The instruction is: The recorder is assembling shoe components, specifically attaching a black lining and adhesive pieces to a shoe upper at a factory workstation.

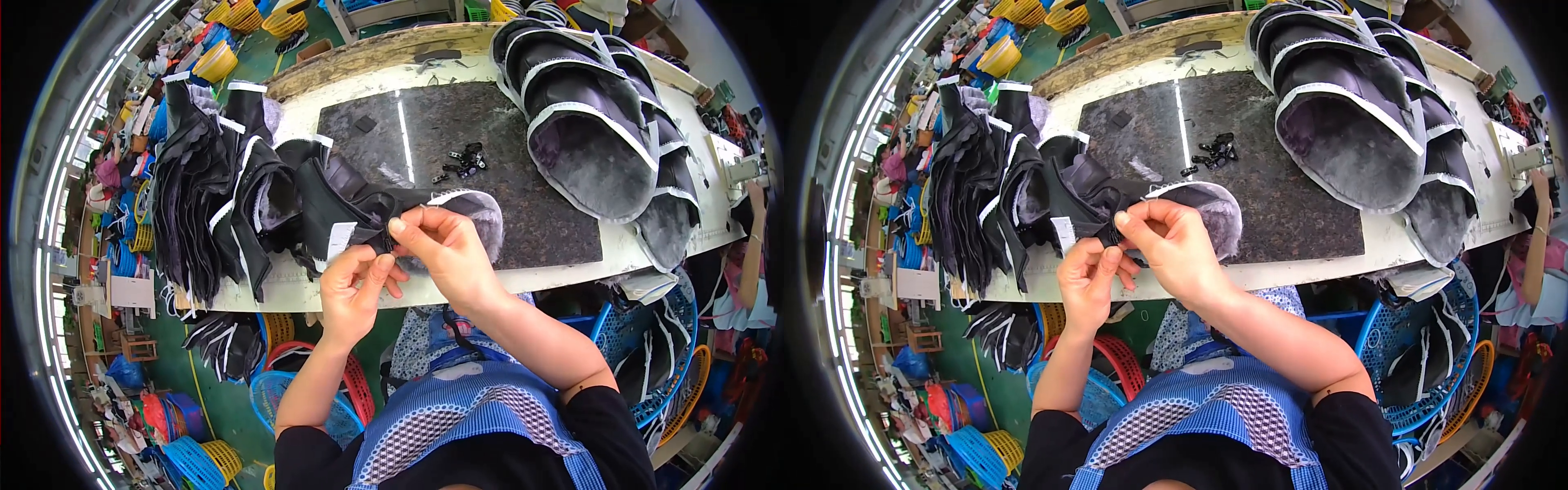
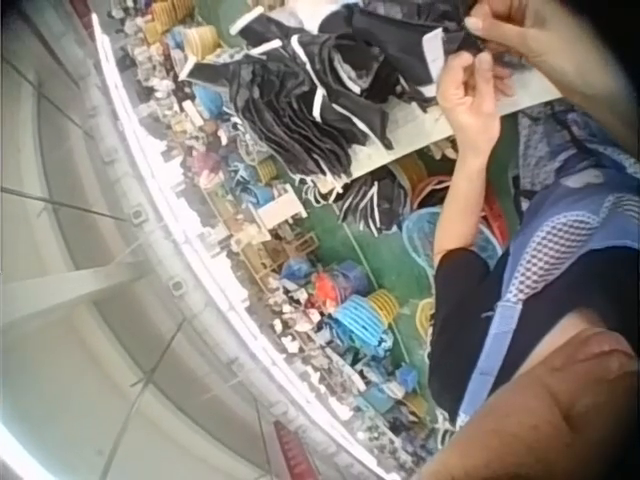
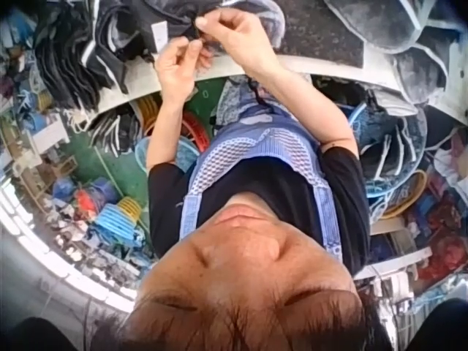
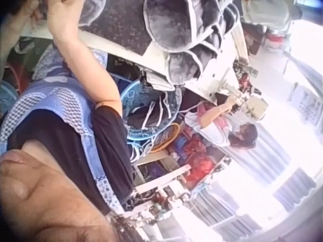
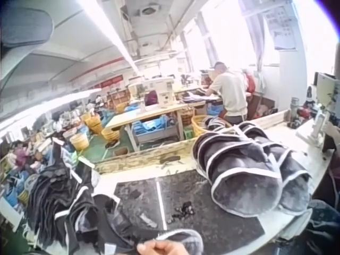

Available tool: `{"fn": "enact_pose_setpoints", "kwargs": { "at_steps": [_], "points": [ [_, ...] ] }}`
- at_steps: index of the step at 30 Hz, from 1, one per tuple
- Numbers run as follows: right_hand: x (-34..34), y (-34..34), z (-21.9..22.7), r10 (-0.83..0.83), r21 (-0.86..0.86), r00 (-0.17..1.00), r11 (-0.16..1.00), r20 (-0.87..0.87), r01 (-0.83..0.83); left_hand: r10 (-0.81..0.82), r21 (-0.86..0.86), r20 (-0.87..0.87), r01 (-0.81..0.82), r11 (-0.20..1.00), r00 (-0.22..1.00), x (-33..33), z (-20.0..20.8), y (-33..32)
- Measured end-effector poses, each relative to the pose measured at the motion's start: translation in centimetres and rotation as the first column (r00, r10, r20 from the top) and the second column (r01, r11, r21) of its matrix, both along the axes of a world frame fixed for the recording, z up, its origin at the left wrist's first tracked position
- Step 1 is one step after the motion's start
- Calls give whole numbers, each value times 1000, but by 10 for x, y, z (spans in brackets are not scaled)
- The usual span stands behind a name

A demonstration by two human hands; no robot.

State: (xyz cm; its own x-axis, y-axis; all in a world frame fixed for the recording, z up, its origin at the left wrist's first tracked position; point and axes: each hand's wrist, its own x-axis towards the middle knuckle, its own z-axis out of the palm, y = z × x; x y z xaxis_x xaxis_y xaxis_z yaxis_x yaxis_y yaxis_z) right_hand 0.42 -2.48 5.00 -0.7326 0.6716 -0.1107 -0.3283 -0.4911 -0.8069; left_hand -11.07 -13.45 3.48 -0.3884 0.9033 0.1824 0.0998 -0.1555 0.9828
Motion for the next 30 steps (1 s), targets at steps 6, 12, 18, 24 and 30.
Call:
{"fn": "enact_pose_setpoints", "kwargs": {
  "at_steps": [6, 12, 18, 24, 30],
  "points": [
    [6, -1, 0, -26, 264, 996, 964, 86, 2, 94, 32, -97, -91, 995, 991, -1, 0, 2],
    [12, 1, 11, -186, 614, 955, 789, 229, 6, 215, 51, -360, -211, 976, 908, 1, -4, 5],
    [13, 9, 11, -333, 927, 888, 307, 316, -215, 365, 288, -668, -227, 930, 649, -1, -5, 13],
    [14, 13, 6, -290, 909, 903, 365, 318, -202, 223, 22, 49, -224, 974, 974, 9, 0, 17],
    [12, 9, 6, -348, 928, 881, 302, 319, -217, 276, -13, 124, -276, 961, 953, 19, 6, 25]
  ]
}}
